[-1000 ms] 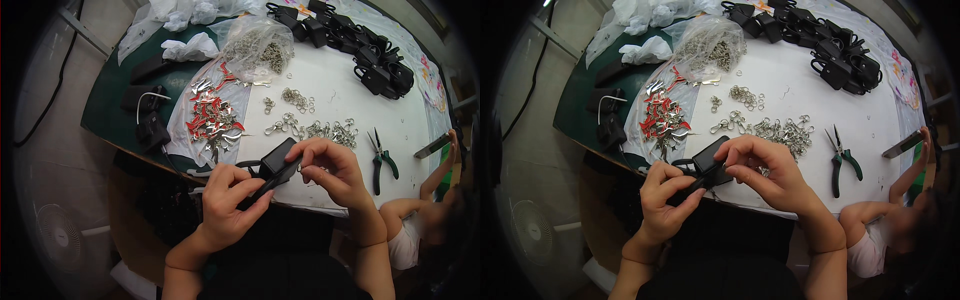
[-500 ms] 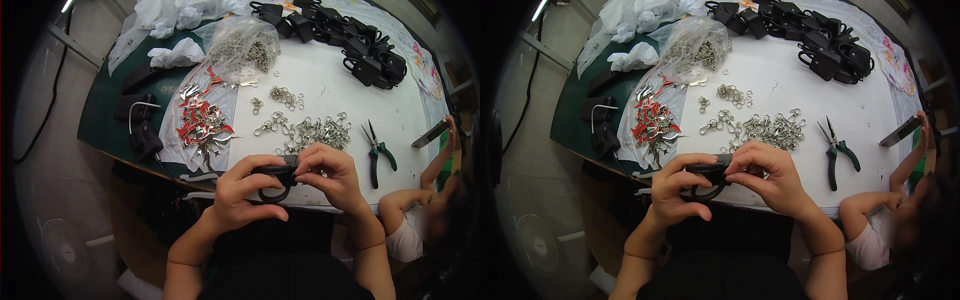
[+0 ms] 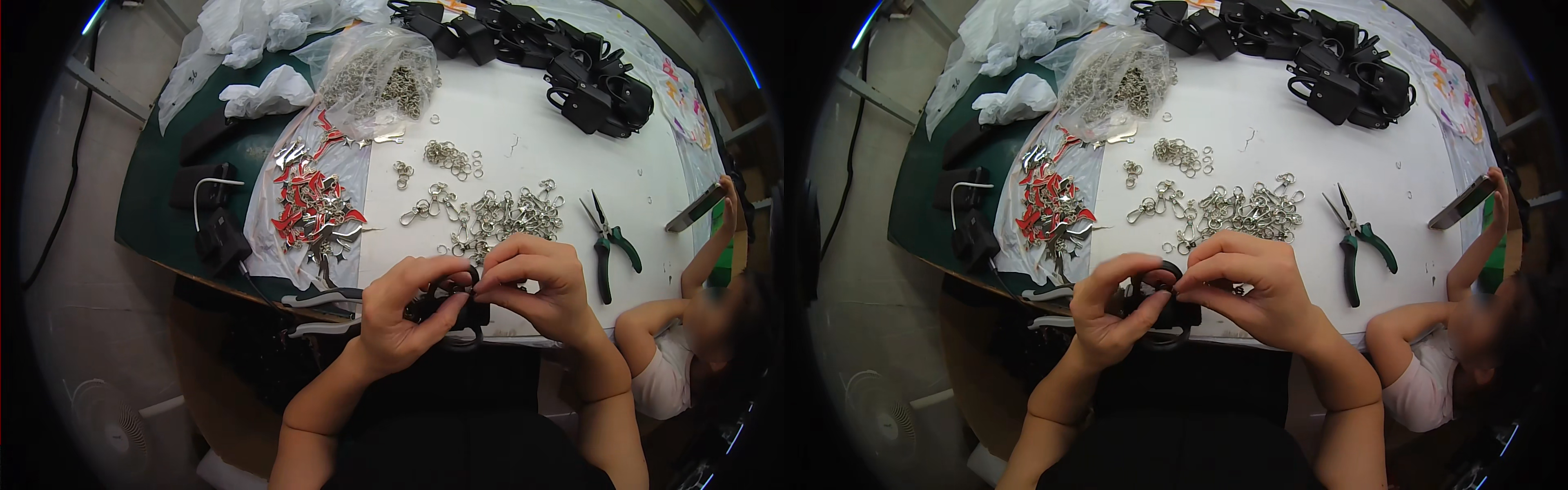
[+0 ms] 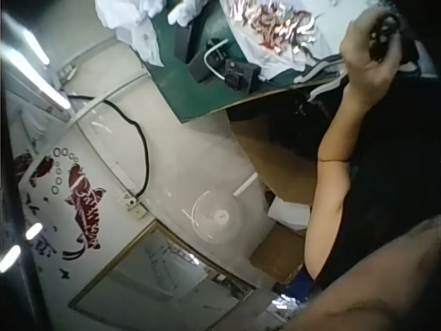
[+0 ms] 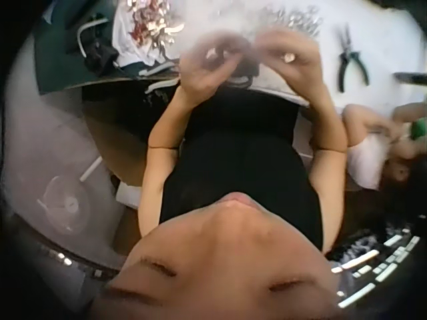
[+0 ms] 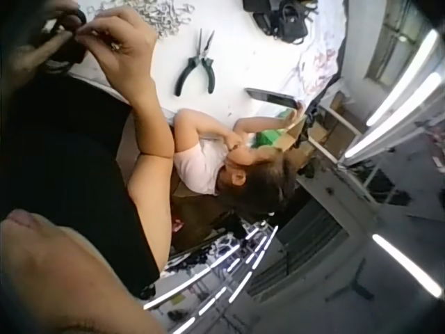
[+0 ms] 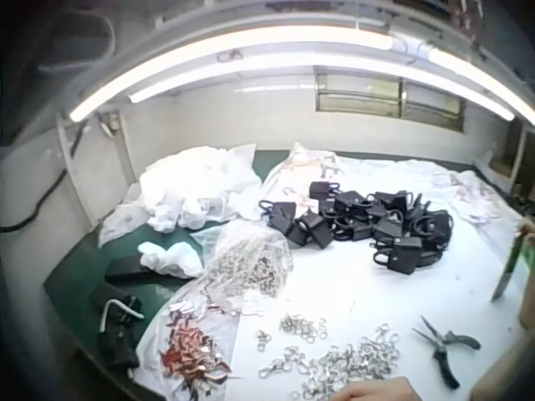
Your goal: The person attaches metal clips to black leather keychain straps by hand and using pliers.
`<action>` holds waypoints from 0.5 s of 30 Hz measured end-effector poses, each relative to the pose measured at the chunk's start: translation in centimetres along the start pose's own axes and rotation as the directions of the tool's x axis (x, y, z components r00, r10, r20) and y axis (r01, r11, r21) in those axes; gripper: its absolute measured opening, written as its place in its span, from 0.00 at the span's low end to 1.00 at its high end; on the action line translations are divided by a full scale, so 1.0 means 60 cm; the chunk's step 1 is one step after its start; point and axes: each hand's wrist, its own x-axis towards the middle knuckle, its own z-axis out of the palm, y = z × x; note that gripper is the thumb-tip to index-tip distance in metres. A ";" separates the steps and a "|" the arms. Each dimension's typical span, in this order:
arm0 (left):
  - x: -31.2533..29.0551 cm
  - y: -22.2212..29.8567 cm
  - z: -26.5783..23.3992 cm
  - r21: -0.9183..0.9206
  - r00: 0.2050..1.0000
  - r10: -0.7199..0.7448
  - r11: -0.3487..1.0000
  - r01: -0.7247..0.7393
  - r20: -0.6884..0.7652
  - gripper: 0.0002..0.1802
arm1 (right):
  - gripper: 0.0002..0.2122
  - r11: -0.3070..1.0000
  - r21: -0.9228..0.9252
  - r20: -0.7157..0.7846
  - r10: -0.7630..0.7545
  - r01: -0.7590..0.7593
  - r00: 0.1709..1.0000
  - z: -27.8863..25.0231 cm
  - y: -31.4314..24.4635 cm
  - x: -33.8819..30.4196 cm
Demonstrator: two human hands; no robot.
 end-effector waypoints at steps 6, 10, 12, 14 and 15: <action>0.004 0.009 0.012 -0.005 0.994 -0.100 0.995 0.100 -0.032 0.20 | 0.06 0.960 0.247 -0.095 0.157 -0.130 0.983 0.011 0.009 -0.010; -0.003 -0.004 0.007 0.124 0.999 -0.051 0.991 0.051 -0.003 0.20 | 0.05 0.848 0.452 -0.033 0.324 -0.276 0.945 0.007 0.001 -0.005; -0.003 -0.009 0.008 0.147 1.000 -0.002 0.989 0.005 -0.024 0.20 | 0.04 0.841 0.412 0.033 0.370 -0.350 0.928 -0.005 0.001 0.002; -0.002 -0.017 0.010 0.142 0.995 0.064 0.988 -0.052 -0.082 0.20 | 0.04 0.847 0.377 0.074 0.377 -0.376 0.923 -0.007 0.002 0.005; -0.001 -0.016 0.010 0.152 0.995 0.064 0.987 -0.052 -0.073 0.20 | 0.04 0.858 0.361 0.078 0.363 -0.366 0.928 -0.008 0.001 0.006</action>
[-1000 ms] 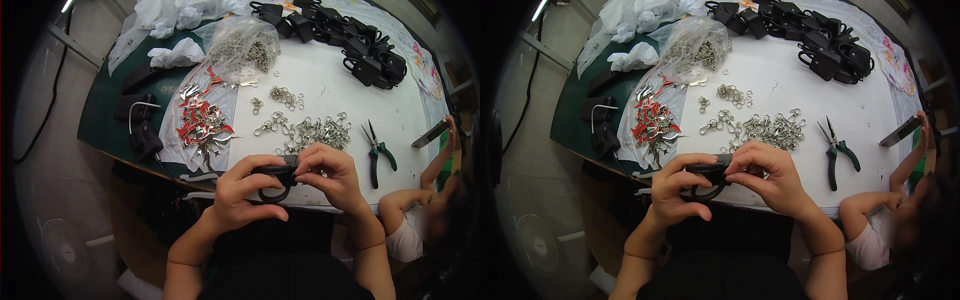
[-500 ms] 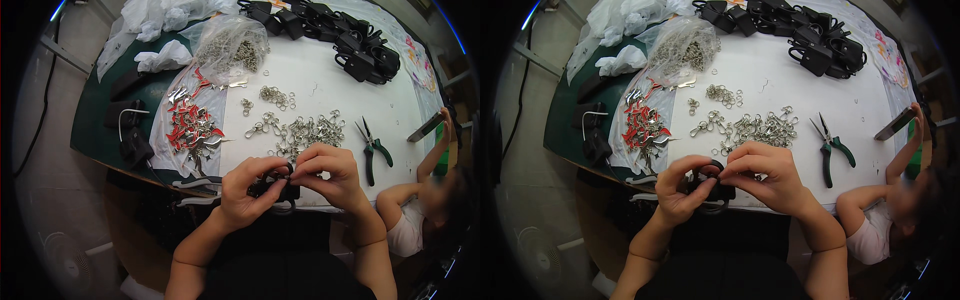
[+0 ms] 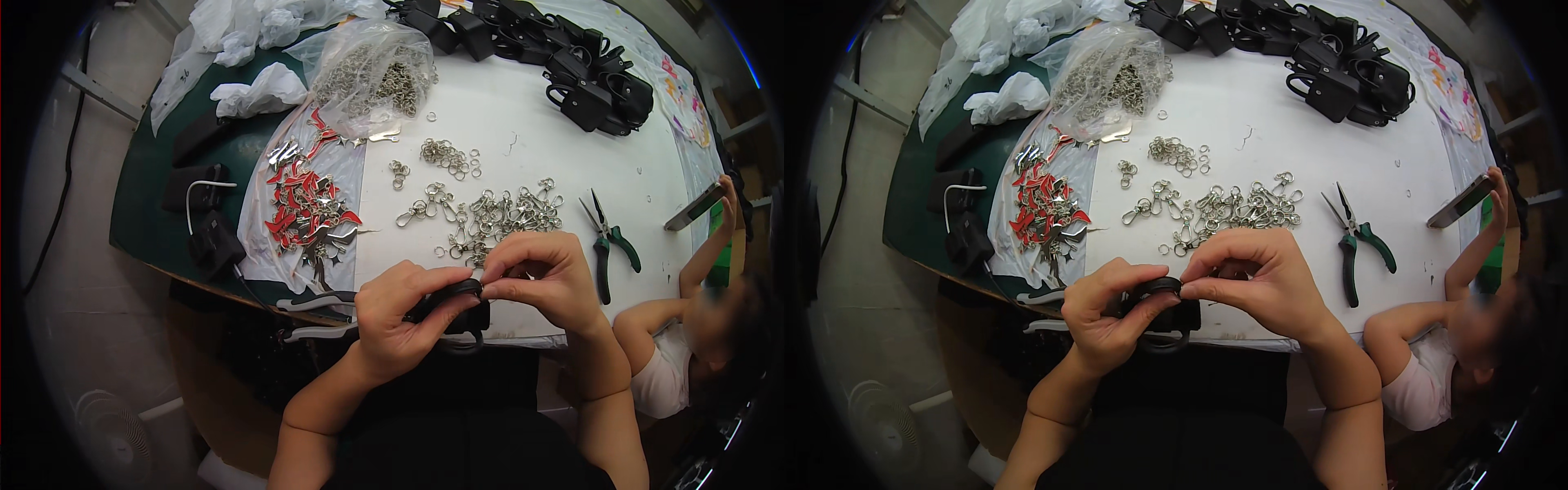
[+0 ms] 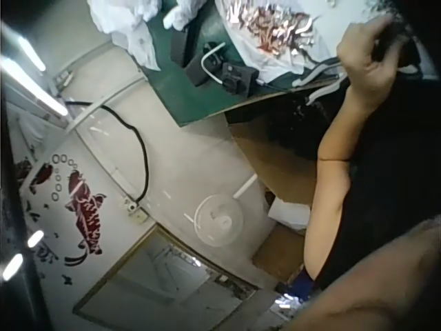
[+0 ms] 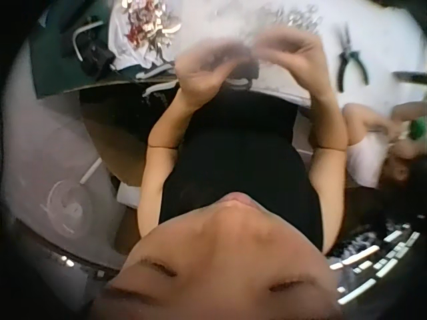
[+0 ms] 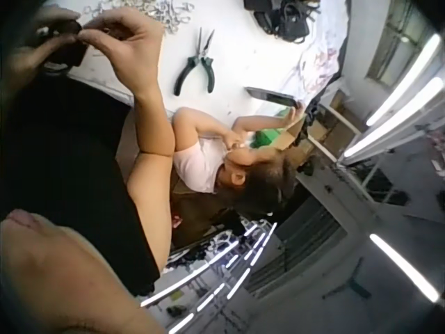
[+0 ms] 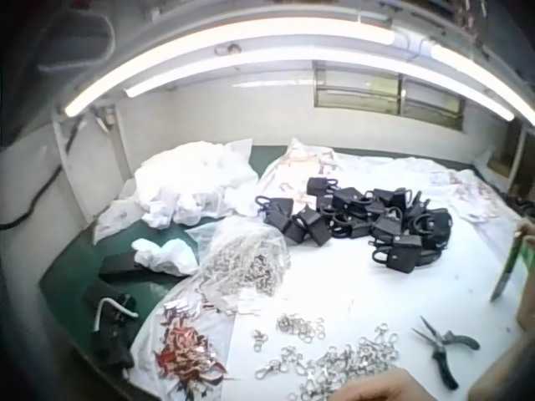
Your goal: The person attaches metal clips to black leather keychain straps by hand and using pliers.
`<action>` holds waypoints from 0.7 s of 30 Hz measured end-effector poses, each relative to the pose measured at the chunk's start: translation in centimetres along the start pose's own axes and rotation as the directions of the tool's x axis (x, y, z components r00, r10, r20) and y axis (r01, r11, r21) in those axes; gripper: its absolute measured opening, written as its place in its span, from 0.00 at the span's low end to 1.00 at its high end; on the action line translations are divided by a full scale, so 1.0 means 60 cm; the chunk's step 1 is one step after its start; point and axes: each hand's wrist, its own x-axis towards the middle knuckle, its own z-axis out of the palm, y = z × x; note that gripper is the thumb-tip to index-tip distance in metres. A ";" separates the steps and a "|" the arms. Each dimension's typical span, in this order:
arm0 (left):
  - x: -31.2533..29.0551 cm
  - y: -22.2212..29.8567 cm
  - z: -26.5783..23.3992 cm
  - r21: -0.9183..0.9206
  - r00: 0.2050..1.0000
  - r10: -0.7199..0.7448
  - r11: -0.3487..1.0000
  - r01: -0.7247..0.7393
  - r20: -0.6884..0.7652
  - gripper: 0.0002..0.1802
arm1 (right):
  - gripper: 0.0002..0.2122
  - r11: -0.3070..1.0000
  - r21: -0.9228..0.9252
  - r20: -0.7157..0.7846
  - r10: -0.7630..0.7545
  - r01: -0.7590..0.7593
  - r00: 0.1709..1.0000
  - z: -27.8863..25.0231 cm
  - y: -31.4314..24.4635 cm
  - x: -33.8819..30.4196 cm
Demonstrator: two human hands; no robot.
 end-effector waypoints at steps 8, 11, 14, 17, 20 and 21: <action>0.000 0.005 0.005 -0.010 0.990 -0.102 0.995 0.102 -0.100 0.19 | 0.12 0.822 -0.429 -0.107 -0.458 0.375 0.882 0.034 0.025 -0.014; -0.002 0.002 0.005 0.028 0.994 -0.050 0.998 0.053 -0.101 0.18 | 0.12 0.822 -0.418 -0.127 -0.474 0.386 0.871 0.034 0.042 -0.012; -0.001 0.006 0.000 0.093 0.997 0.011 0.996 -0.004 -0.081 0.18 | 0.11 0.872 -0.327 -0.146 -0.428 0.365 0.892 0.035 0.046 -0.010; 0.001 0.010 0.002 0.120 0.990 0.122 0.986 -0.114 -0.066 0.17 | 0.11 0.888 -0.293 -0.149 -0.409 0.355 0.900 0.035 0.047 -0.011; 0.004 0.012 0.004 0.137 0.984 0.167 0.978 -0.156 -0.068 0.17 | 0.10 0.910 -0.260 -0.154 -0.368 0.322 0.917 0.035 0.045 -0.010; 0.005 0.012 0.003 0.144 0.982 0.177 0.975 -0.167 -0.063 0.18 | 0.09 0.911 -0.265 -0.144 -0.360 0.315 0.922 0.034 0.044 -0.010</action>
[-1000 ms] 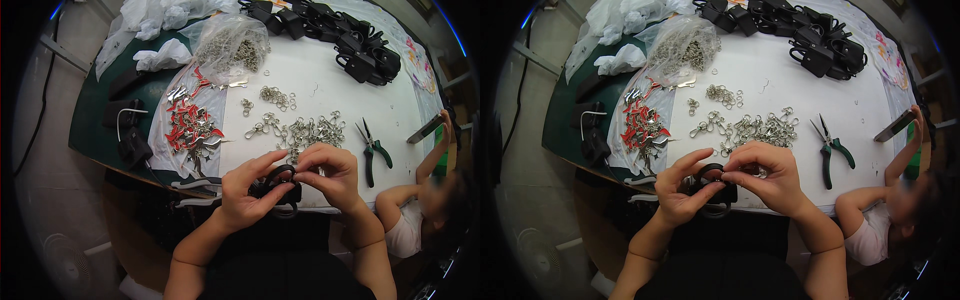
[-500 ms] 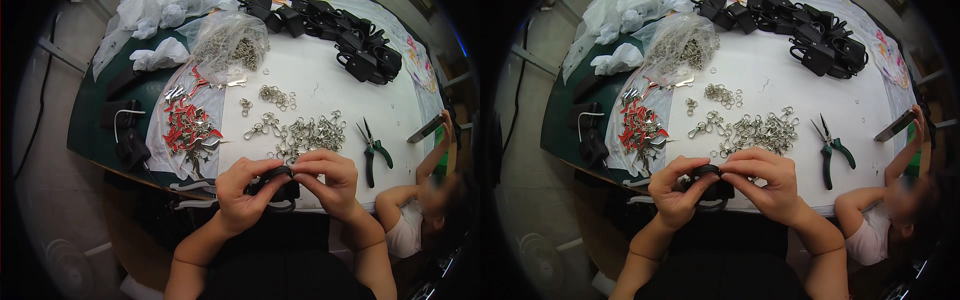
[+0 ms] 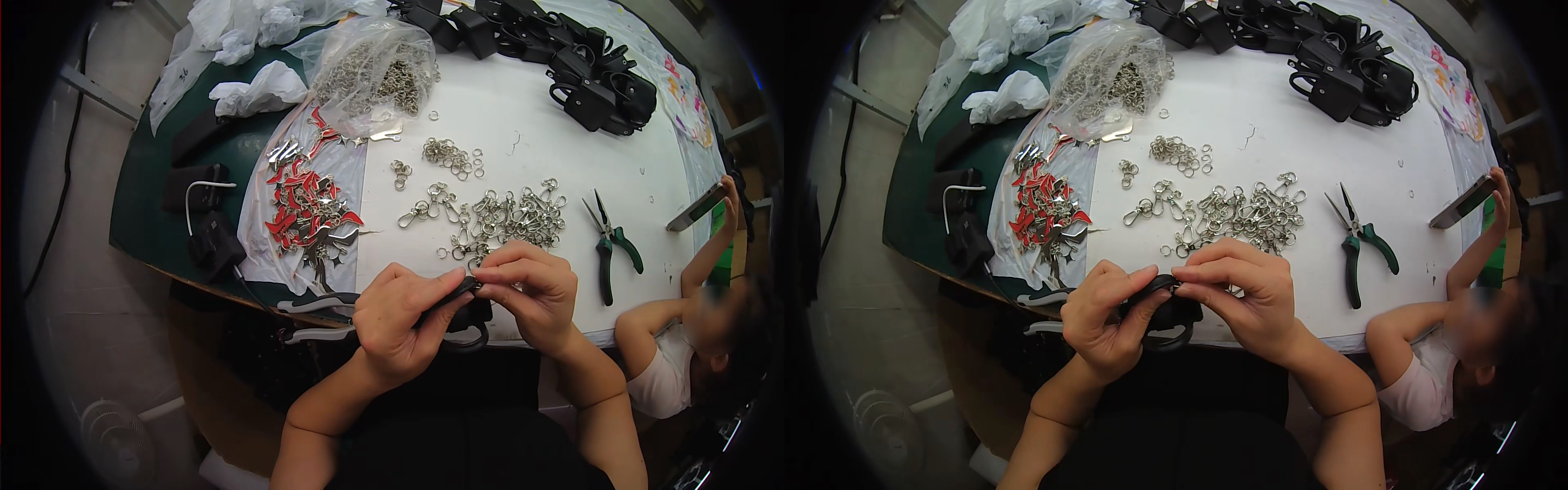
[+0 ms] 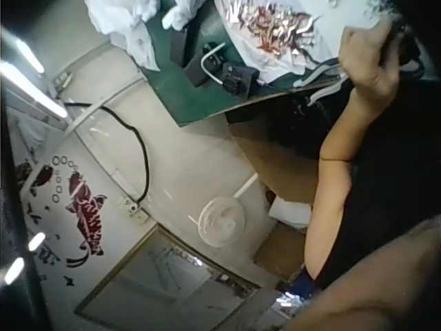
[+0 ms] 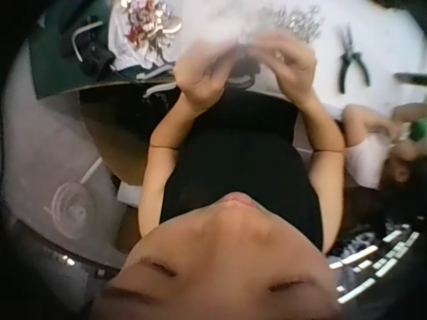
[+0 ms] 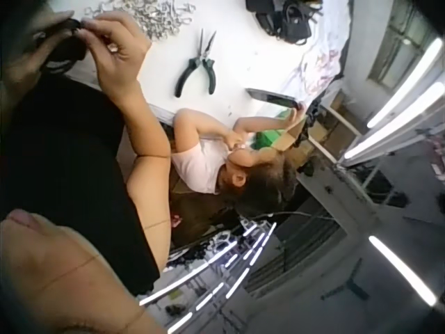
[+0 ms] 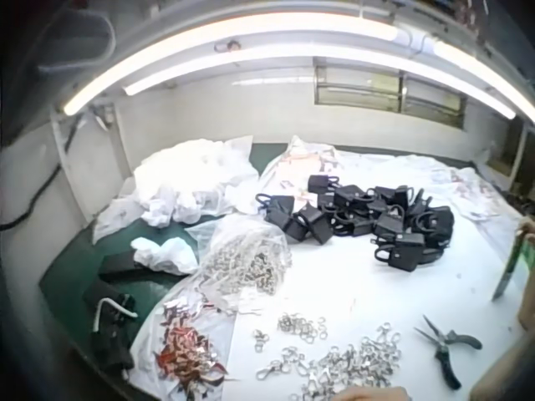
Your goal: The person attaches metal clips to black leather keychain straps by hand and using pliers.
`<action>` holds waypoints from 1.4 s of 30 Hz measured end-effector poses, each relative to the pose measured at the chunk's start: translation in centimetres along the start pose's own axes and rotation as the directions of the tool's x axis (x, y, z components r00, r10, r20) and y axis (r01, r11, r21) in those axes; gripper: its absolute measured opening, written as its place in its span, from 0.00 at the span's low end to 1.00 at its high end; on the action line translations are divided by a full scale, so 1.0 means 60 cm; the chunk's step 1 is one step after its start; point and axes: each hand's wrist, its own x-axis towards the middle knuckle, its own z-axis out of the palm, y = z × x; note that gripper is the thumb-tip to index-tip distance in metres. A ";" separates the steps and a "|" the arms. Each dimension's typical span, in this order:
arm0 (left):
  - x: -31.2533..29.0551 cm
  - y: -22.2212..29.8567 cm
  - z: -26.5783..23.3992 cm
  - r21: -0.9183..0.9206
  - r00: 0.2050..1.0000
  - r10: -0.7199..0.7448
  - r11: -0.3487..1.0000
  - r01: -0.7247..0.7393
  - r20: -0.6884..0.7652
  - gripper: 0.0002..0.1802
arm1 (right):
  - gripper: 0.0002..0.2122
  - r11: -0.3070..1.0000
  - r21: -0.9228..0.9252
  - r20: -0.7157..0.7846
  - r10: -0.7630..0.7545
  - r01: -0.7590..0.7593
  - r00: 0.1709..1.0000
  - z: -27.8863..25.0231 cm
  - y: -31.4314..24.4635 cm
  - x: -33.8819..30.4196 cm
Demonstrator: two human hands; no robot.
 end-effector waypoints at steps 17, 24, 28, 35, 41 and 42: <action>0.008 0.005 -0.010 0.008 0.994 -0.102 0.995 0.102 0.049 0.20 | 0.08 0.967 0.111 0.171 0.207 -0.228 0.963 -0.017 -0.023 0.022; 0.019 0.004 -0.024 0.010 0.996 -0.017 1.000 0.016 0.082 0.13 | 0.10 0.999 -0.014 0.050 0.031 -0.030 0.998 -0.008 -0.052 -0.003; 0.021 -0.001 -0.017 0.038 0.990 0.115 0.992 -0.118 0.082 0.13 | 0.11 1.000 -0.018 -0.042 -0.026 0.026 0.999 0.000 -0.035 -0.012; 0.024 -0.007 -0.017 0.093 0.965 0.243 0.963 -0.252 0.098 0.11 | 0.08 0.997 -0.032 0.002 -0.076 0.076 0.997 -0.005 -0.041 -0.009; 0.030 -0.001 -0.020 0.136 0.938 0.315 0.933 -0.333 0.143 0.10 | 0.08 0.877 -0.378 0.176 -0.246 0.296 0.953 -0.024 -0.061 0.018; 0.029 -0.002 -0.018 0.142 0.939 0.311 0.933 -0.331 0.143 0.10 | 0.08 0.878 -0.387 0.185 -0.227 0.283 0.956 -0.022 -0.060 0.019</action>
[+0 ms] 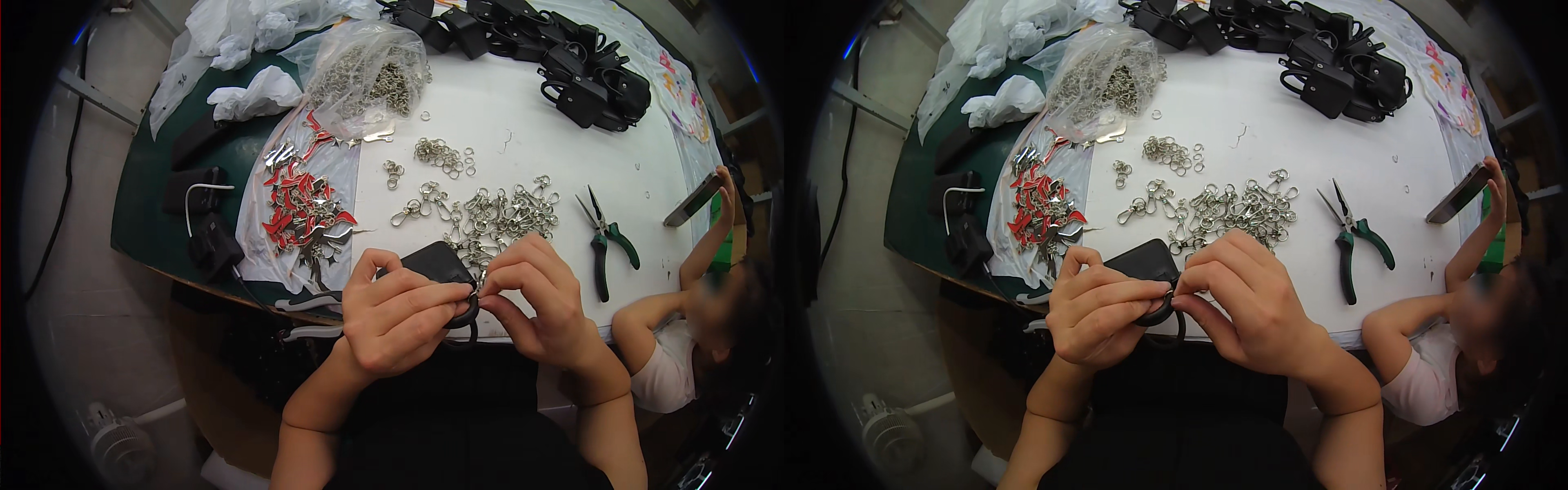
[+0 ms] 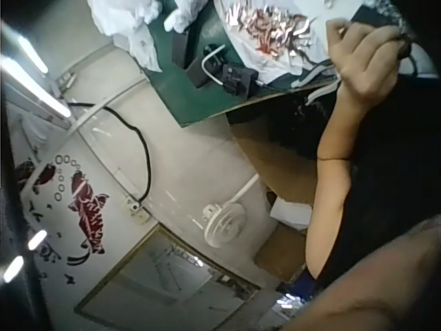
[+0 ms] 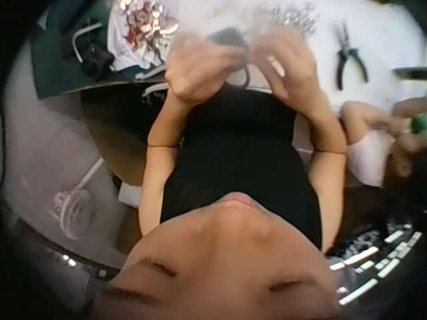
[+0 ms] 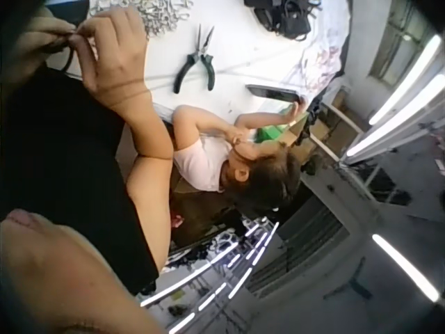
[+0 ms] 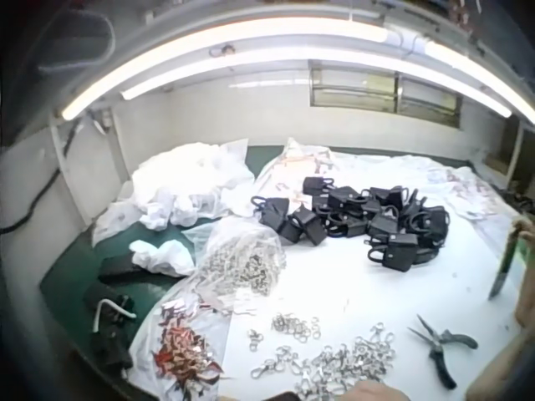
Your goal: The person attaches metal clips to black leather keychain straps by hand and using pliers.
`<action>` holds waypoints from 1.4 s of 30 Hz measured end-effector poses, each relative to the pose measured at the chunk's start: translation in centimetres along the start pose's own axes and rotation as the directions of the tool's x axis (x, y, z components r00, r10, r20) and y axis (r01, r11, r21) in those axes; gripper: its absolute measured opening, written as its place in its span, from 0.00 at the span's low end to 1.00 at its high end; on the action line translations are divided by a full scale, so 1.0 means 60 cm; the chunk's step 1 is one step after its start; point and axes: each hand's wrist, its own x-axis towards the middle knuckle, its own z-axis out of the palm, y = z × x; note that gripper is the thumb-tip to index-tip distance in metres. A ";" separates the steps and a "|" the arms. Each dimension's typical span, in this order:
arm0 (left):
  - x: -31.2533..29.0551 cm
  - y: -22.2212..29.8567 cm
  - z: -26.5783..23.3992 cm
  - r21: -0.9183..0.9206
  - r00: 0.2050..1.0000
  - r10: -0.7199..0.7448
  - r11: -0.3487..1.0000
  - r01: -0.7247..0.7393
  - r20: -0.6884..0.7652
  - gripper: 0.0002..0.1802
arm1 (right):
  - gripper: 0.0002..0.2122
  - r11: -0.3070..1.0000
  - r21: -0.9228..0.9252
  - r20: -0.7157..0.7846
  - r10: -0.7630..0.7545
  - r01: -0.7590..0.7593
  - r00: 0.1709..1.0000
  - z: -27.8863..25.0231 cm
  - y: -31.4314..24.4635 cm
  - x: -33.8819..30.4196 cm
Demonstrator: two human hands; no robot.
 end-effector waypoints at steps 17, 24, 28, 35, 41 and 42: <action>-0.007 -0.001 0.005 -0.034 0.998 -0.026 0.999 0.028 0.062 0.14 | 0.09 0.992 0.101 0.052 0.078 -0.082 0.996 0.006 0.012 -0.015; -0.029 0.015 -0.002 -0.092 0.978 -0.182 0.977 0.191 0.097 0.25 | 0.09 0.972 0.152 -0.007 0.185 -0.182 0.983 0.031 0.007 -0.037; -0.060 0.011 -0.074 0.177 0.893 -0.412 0.907 0.382 0.181 0.29 | 0.09 0.988 0.105 -0.025 0.120 -0.117 0.992 0.017 0.012 -0.040; -0.091 -0.002 -0.127 0.412 0.791 -0.440 0.872 0.263 0.426 0.24 | 0.12 0.999 -0.041 -0.005 -0.036 0.036 0.999 -0.005 0.006 -0.032; -0.102 -0.012 -0.142 0.391 0.832 -0.378 0.895 0.216 0.406 0.18 | 0.12 0.997 -0.050 0.012 -0.057 0.057 0.998 -0.018 0.000 -0.034; -0.101 -0.011 -0.144 0.394 0.837 -0.381 0.892 0.221 0.393 0.17 | 0.12 0.997 -0.057 0.014 -0.057 0.058 0.998 -0.019 -0.001 -0.036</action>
